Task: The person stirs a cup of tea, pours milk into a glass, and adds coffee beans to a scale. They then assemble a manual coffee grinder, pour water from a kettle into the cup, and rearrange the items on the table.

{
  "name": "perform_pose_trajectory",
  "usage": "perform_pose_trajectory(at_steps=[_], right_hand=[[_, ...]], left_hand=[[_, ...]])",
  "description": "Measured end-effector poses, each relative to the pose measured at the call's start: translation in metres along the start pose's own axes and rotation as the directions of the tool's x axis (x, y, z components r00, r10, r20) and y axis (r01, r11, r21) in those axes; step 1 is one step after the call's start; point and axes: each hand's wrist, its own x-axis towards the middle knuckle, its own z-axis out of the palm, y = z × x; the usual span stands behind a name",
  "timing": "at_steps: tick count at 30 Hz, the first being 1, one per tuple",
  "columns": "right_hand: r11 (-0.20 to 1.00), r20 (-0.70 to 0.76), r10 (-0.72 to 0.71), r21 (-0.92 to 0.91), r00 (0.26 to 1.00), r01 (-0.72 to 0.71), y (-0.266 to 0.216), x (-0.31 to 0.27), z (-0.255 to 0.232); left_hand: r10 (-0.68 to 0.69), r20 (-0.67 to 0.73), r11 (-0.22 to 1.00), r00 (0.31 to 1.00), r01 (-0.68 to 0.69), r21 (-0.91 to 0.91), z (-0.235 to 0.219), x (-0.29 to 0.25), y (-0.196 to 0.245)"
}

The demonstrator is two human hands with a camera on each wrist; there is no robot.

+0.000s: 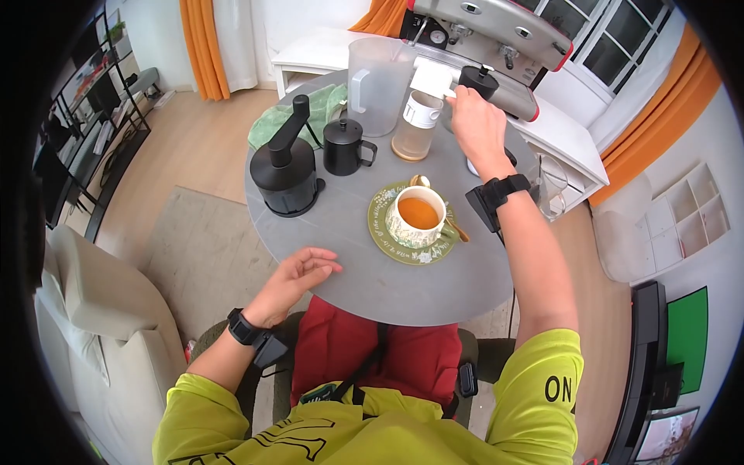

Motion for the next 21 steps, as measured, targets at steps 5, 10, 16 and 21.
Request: perform_pose_trajectory(at_steps=[5, 10, 16, 21], right_hand=[[0.996, -0.052, 0.071, 0.063, 0.996, -0.068, 0.007, 0.000, 0.006], [0.321, 0.486, 0.465, 0.686, 0.740, -0.653, 0.030, -0.003, -0.001], [0.021, 0.779, 0.352, 0.548, 0.520, -0.836, 0.059, -0.038, -0.006], [-0.120, 0.898, 0.220, 0.413, 0.382, -0.903, 0.065, -0.067, 0.010]], left_hand=[[-0.001, 0.001, 1.000, 1.000, 0.001, -0.003, 0.000, 0.000, 0.000], [0.002, 0.012, 1.000, 1.000, -0.002, -0.008, 0.000, 0.000, 0.000], [0.002, 0.024, 1.000, 1.000, -0.002, 0.002, 0.002, -0.001, 0.002], [0.000, 0.013, 1.000, 1.000, 0.000, 0.024, 0.003, -0.001, 0.002]])
